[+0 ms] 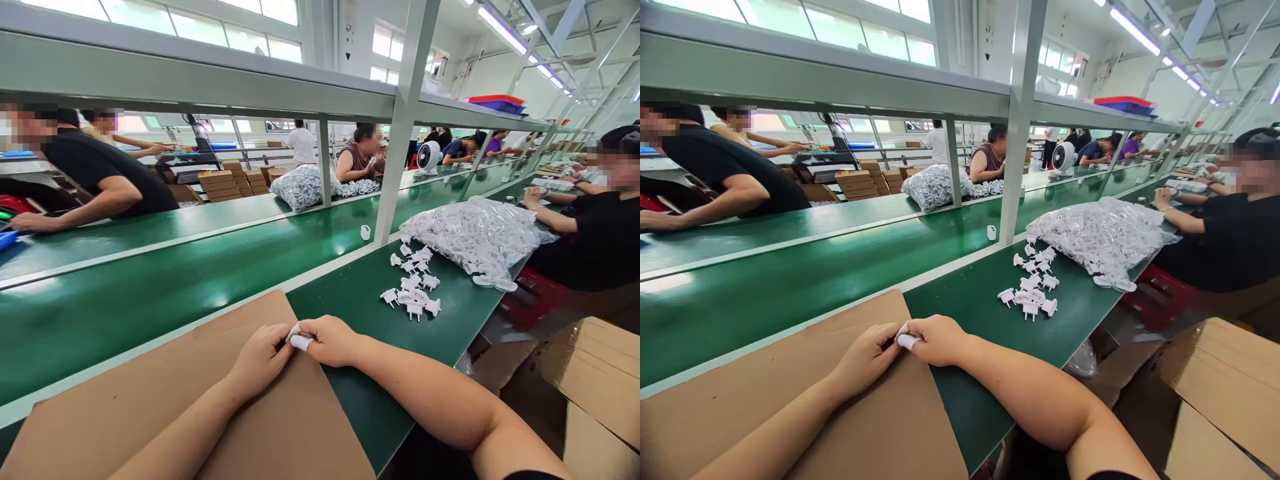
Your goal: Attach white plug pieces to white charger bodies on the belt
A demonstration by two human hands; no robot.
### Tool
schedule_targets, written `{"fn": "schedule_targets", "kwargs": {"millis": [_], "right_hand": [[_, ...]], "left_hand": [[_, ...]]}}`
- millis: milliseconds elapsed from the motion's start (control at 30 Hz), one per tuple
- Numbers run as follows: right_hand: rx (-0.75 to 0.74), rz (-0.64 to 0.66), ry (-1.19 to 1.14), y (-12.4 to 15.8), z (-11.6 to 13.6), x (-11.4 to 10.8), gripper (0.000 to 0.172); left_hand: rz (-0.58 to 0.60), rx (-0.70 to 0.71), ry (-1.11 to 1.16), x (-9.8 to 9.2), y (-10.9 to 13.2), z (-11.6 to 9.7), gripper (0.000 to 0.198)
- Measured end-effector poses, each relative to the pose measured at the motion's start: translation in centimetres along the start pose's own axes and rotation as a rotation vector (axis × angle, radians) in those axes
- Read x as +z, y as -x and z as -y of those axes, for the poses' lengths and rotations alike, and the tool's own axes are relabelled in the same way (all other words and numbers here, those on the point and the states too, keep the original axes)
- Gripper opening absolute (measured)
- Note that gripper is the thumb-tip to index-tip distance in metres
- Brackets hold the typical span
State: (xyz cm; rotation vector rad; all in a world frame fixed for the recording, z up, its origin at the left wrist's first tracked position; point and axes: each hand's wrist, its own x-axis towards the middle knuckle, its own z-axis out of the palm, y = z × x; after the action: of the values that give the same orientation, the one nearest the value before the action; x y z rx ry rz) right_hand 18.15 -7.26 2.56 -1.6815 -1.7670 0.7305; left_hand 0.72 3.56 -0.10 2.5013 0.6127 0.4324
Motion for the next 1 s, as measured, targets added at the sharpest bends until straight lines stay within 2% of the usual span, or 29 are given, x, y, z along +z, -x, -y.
{"fn": "schedule_targets", "kwargs": {"millis": [467,633,767,900,1000], "right_hand": [[-0.075,-0.01,0.22,-0.3,-0.7,0.2,0.017],[-0.119,-0.023,0.262,-0.6,-1.5,-0.7,0.019],[-0.067,-0.135,0.121,-1.1,-2.6,-1.7,0.024],[-0.006,-0.3,-0.074,-1.6,-3.8,-1.7,0.034],[0.042,-0.359,-0.123,-2.1,-4.5,-1.8,0.044]], "left_hand": [[-0.028,-0.027,-0.026,0.1,0.0,0.2,0.029],[-0.027,-0.017,0.01,0.0,-0.2,0.0,0.033],[-0.034,-0.05,0.115,0.2,-0.5,-0.1,0.035],[-0.045,-0.024,0.134,0.3,-0.7,0.0,0.034],[-0.057,0.001,0.145,0.3,-0.7,0.1,0.032]]}}
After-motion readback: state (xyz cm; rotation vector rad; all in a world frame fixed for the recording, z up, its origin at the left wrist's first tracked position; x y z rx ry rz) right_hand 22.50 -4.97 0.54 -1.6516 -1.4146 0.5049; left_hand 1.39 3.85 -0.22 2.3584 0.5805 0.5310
